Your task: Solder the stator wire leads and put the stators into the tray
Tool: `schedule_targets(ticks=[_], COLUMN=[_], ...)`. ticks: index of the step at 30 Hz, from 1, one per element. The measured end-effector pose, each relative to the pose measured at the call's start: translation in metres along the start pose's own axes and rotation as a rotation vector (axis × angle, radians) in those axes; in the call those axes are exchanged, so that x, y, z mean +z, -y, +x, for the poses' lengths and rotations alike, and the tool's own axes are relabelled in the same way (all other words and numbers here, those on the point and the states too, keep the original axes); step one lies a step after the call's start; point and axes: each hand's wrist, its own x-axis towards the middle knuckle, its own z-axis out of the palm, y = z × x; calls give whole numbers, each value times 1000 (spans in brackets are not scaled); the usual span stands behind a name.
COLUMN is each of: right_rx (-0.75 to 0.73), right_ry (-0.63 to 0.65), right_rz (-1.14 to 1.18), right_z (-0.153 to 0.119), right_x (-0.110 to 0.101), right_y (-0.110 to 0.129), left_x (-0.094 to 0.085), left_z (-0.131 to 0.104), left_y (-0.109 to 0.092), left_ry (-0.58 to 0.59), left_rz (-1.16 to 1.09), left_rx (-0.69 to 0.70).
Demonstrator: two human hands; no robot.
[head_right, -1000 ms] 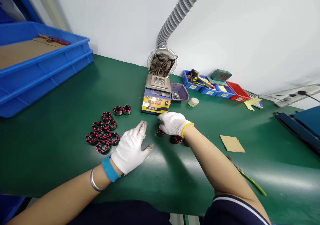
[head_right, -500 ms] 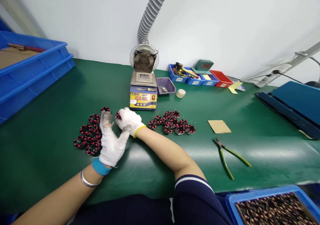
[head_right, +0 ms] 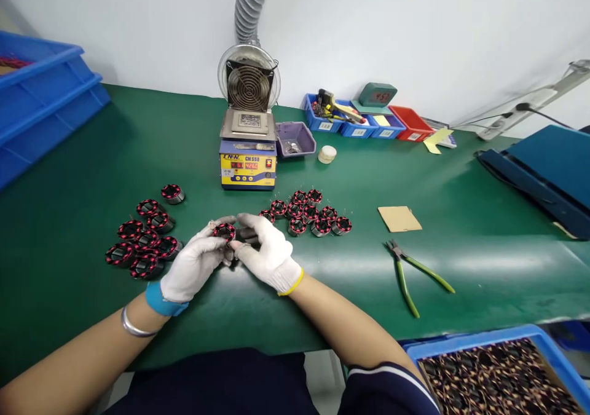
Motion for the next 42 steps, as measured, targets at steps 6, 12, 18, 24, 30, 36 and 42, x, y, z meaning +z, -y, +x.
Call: schedule_targets(ticks=[6,12,18,24,30,36,42], right_rx=[-230,37,351,391,225,149,212], right_ry=[63,139,175,134,-56,-135,-206], right_rz=[-319,-354,299,464,214,21,186], right_z=[2,9,11,0,-3,1,10], right_x=[-10,-14,-11,6,7,-5,-8], right_y=[4,4,9,15,12,13,14], left_x=[0,2,0,-6,-9,-13,-21], left_z=[-2,0,-1,2,5,-2,-8], left_y=[-6,-1,0,6,13,-18,-48], left_ry=[131,20,11,-4,-99,218,148], left_rz=[379,664,701,908,1001,925,562], left_rx=[105,115,292,479,447,164,167])
